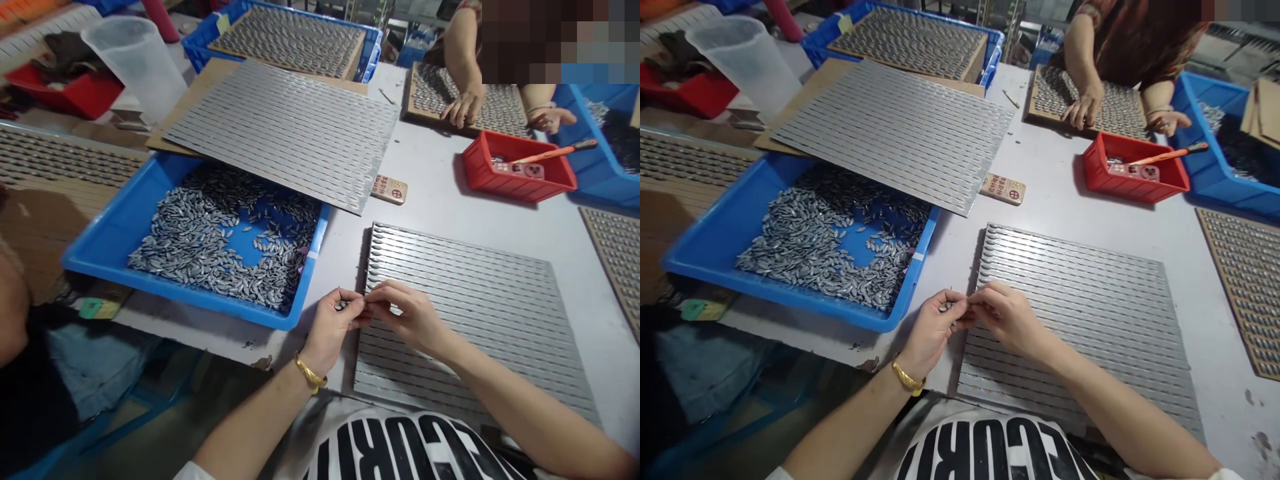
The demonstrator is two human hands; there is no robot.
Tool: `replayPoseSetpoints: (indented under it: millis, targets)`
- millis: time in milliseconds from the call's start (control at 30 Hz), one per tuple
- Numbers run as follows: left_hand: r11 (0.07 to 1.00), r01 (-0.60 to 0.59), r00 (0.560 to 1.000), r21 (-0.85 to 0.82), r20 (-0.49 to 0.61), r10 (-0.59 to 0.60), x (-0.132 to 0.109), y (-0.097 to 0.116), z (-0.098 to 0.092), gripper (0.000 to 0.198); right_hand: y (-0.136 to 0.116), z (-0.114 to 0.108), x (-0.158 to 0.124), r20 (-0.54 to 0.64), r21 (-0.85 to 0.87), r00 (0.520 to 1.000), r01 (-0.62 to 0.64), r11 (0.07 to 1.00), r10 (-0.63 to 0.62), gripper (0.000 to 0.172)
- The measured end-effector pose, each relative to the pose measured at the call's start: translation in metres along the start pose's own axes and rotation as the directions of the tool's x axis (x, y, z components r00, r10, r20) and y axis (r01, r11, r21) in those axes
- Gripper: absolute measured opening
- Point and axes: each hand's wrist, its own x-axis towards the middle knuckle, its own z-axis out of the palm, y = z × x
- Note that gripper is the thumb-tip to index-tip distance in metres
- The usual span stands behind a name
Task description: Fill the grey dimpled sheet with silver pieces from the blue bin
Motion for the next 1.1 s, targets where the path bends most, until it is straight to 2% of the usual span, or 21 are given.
replayPoseSetpoints:
  millis: [100,200,300,433,633,933,1100]
  targets:
    - [0.999,0.047,0.999,-0.023,-0.003,-0.047,-0.004,0.005,-0.002,0.019,0.004,-0.006,-0.005,0.002,0.007,0.999,-0.040,0.999,0.040,0.014]
    - [0.985,0.031,0.992,-0.170,-0.112,-0.051,-0.006,0.011,-0.007,0.018,0.016,-0.007,-0.011,-0.100,-0.077,0.994,-0.057,0.995,0.049,0.013]
    - [0.969,0.006,0.981,-0.248,-0.185,-0.053,-0.008,0.011,-0.010,0.016,0.029,0.000,-0.013,-0.146,-0.196,0.989,-0.017,0.980,-0.012,0.014]
    - [0.973,0.056,0.986,-0.223,-0.142,-0.090,-0.012,0.005,-0.011,0.018,0.037,0.010,-0.015,-0.097,-0.312,0.991,0.060,0.948,-0.095,0.017]
    - [0.982,0.055,0.991,-0.182,-0.111,-0.076,-0.012,0.000,-0.012,0.024,0.038,0.013,-0.015,-0.042,-0.431,0.993,0.081,0.899,-0.110,0.020]
    - [0.986,0.049,0.991,-0.161,-0.113,-0.068,-0.012,-0.004,-0.013,0.026,0.038,0.011,-0.012,-0.006,-0.456,0.992,0.111,0.883,-0.128,0.020]
    - [0.993,0.015,0.993,-0.121,-0.112,-0.028,-0.012,-0.005,-0.011,0.021,0.029,0.010,-0.013,-0.035,-0.441,0.994,0.076,0.894,-0.102,0.019]
